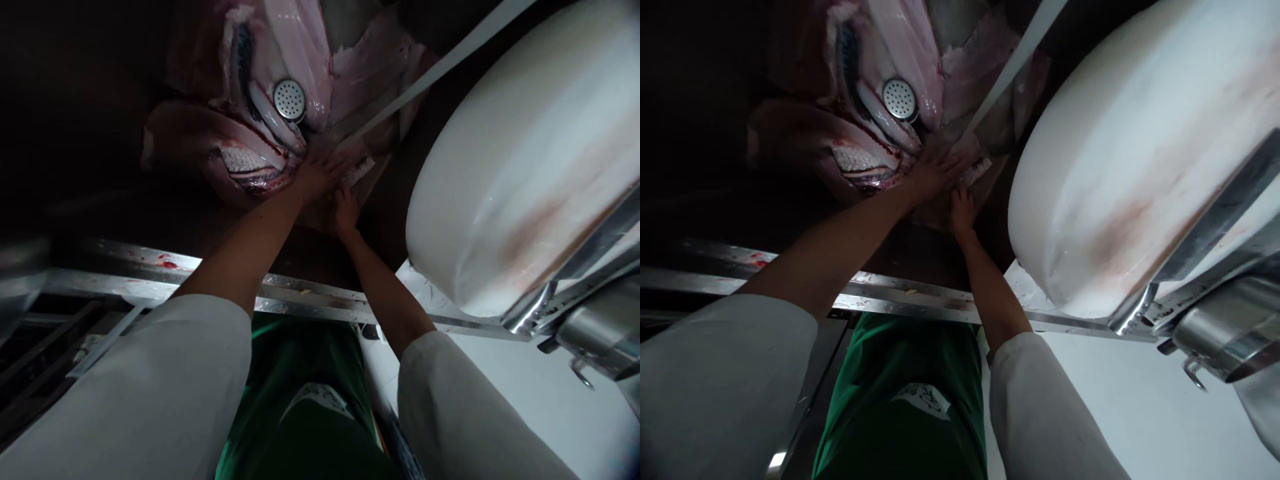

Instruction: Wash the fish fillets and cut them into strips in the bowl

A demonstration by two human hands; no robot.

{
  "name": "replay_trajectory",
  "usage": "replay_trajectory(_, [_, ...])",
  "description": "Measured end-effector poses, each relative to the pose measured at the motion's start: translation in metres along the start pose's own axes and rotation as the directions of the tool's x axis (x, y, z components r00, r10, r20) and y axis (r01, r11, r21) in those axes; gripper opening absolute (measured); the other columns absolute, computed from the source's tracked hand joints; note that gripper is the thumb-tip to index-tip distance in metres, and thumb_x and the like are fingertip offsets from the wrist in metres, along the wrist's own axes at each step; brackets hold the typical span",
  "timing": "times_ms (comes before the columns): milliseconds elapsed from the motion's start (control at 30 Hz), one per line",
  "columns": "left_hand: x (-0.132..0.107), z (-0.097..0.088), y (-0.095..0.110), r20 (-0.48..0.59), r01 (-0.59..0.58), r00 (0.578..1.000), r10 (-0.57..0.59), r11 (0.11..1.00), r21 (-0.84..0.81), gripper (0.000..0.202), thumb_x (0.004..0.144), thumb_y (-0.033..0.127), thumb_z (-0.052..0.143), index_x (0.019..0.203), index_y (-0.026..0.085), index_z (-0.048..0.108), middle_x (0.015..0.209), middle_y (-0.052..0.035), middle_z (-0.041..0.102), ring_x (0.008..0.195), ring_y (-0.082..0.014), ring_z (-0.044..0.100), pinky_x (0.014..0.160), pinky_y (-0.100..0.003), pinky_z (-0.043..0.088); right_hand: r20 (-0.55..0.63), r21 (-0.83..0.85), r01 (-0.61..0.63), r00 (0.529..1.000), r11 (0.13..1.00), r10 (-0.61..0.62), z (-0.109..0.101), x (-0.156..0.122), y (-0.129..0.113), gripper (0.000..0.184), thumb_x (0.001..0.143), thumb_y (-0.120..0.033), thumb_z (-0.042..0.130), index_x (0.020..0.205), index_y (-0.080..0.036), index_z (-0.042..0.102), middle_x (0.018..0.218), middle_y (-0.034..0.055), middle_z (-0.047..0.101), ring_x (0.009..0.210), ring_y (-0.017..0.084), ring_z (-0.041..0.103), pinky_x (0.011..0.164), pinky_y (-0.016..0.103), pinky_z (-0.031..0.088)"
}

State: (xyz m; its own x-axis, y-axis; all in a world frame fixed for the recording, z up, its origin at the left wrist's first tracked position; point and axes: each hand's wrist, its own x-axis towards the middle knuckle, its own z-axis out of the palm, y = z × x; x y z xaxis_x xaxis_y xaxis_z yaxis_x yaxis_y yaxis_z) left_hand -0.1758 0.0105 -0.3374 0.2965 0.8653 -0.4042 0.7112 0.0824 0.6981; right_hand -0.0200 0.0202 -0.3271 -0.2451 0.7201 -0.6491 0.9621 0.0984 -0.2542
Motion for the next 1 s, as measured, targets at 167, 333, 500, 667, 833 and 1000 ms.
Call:
replay_trajectory(167, [-0.003,-0.004,0.002,0.046,0.045,0.998,-0.049,0.995,0.084,0.071,0.108,0.014,0.039,0.178,0.019,0.025,0.185,-0.0033,0.022,0.171,-0.0367,0.012,0.138,-0.069,0.000,-0.100,0.007,-0.097,0.990,0.995,0.097,-0.008,0.014,-0.003,0.061,0.103,-0.029,0.053,0.163,-0.040,0.053,0.157,0.0069,0.060,0.153,0.039,0.044,0.119,0.061,0.048])
replay_trajectory(333, [-0.003,0.003,-0.001,0.034,0.056,0.998,-0.060,0.992,0.110,0.067,0.112,0.022,0.039,0.177,0.026,0.026,0.185,0.0042,0.022,0.170,-0.0322,0.007,0.139,-0.066,-0.003,-0.051,-0.039,-0.079,0.996,0.996,0.077,-0.003,-0.002,-0.008,0.047,0.109,-0.018,0.040,0.149,-0.028,0.062,0.164,0.0102,0.052,0.137,0.031,0.056,0.114,0.047,0.050])
replay_trajectory(500, [0.009,0.000,-0.002,-0.040,0.140,0.990,-0.136,0.984,0.113,0.079,0.103,0.037,0.066,0.175,0.023,0.035,0.185,-0.0051,0.020,0.169,-0.0407,0.006,0.135,-0.072,0.009,-0.268,-0.044,-0.203,0.946,0.978,0.184,-0.034,0.051,-0.008,0.041,0.112,-0.012,0.037,0.148,-0.014,0.056,0.161,0.0164,0.049,0.134,0.027,0.053,0.111,0.047,0.047])
replay_trajectory(667, [0.006,-0.003,-0.001,-0.088,0.138,0.988,-0.126,0.978,0.159,0.061,0.110,0.023,0.046,0.171,0.025,0.042,0.187,-0.0024,0.009,0.170,-0.0405,0.007,0.133,-0.075,0.014,-0.264,0.033,-0.167,0.949,0.985,0.170,-0.031,0.045,-0.002,0.036,0.115,-0.017,0.037,0.140,-0.015,0.062,0.157,0.0173,0.053,0.132,0.026,0.054,0.109,0.043,0.047])
replay_trajectory(833, [-0.020,0.004,-0.002,-0.019,0.071,0.997,-0.069,0.979,0.193,0.067,0.107,0.013,0.037,0.174,0.020,0.039,0.184,-0.0085,0.023,0.170,-0.0405,0.016,0.138,-0.069,0.010,-0.158,0.004,-0.332,0.931,0.943,0.329,-0.022,0.003,-0.010,0.027,0.109,-0.025,0.055,0.133,-0.017,0.067,0.156,0.0184,0.053,0.131,0.036,0.054,0.106,0.050,0.050])
replay_trajectory(1000, [-0.029,0.003,-0.004,0.010,0.032,0.999,-0.035,0.967,0.253,0.067,0.106,0.012,0.034,0.172,0.016,0.042,0.182,-0.0155,0.027,0.166,-0.0452,0.026,0.135,-0.073,0.015,-0.268,0.006,-0.115,0.957,0.993,0.113,-0.034,0.038,-0.017,0.043,0.113,-0.021,0.050,0.155,-0.013,0.049,0.163,0.0193,0.048,0.142,0.029,0.043,0.121,0.045,0.034])
